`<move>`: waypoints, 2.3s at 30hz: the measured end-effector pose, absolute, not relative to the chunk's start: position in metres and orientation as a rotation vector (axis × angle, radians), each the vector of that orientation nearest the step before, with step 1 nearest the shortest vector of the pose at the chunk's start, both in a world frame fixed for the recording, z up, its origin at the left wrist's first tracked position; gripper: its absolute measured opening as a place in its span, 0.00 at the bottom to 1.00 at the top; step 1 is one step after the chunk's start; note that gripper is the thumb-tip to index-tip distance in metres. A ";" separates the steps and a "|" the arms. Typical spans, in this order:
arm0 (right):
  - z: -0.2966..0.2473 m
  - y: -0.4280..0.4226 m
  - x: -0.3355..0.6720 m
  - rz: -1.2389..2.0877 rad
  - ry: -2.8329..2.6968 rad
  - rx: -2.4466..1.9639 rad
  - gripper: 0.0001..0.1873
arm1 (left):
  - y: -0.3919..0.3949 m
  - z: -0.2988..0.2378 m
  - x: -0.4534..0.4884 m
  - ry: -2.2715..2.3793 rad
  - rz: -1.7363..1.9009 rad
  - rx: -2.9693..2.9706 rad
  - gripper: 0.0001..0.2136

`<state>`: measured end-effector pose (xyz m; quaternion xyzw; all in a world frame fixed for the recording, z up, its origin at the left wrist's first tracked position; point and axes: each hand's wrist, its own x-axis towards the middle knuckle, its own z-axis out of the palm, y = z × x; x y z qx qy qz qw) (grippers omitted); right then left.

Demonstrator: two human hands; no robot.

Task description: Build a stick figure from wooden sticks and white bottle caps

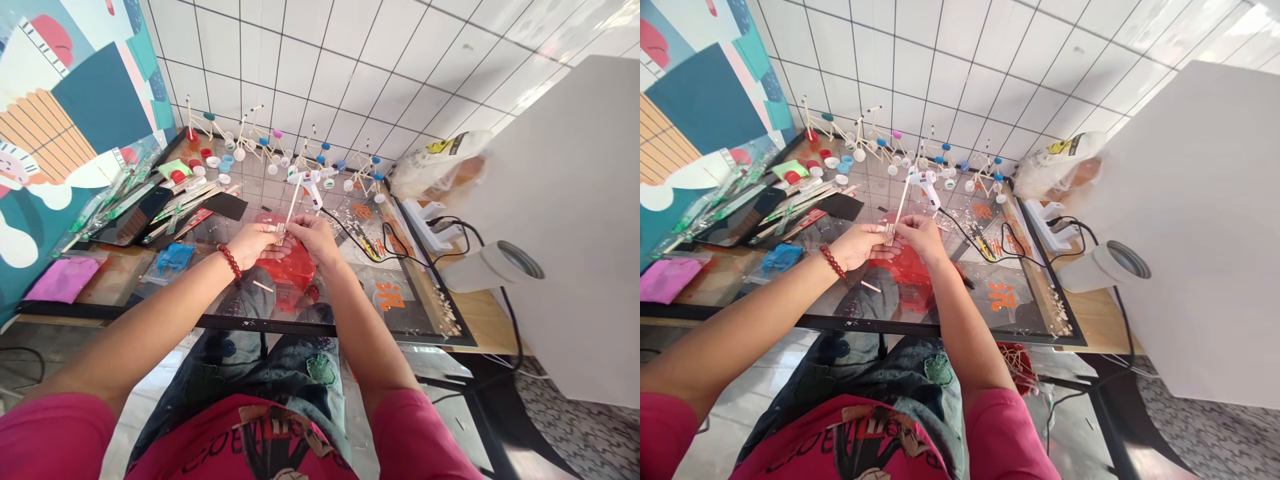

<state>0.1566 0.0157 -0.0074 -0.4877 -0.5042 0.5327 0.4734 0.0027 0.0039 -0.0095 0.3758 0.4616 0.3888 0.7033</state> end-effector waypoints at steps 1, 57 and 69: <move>-0.007 0.015 0.156 1.308 -1.228 -1.193 0.12 | 0.004 -0.009 0.003 1.025 0.868 0.831 0.03; 0.018 -0.052 0.225 1.640 -1.500 -1.371 0.35 | 0.006 -0.004 0.000 1.078 0.909 0.729 0.08; 0.023 -0.053 0.216 1.648 -1.537 -1.383 0.33 | 0.001 -0.004 0.002 1.056 0.837 0.856 0.10</move>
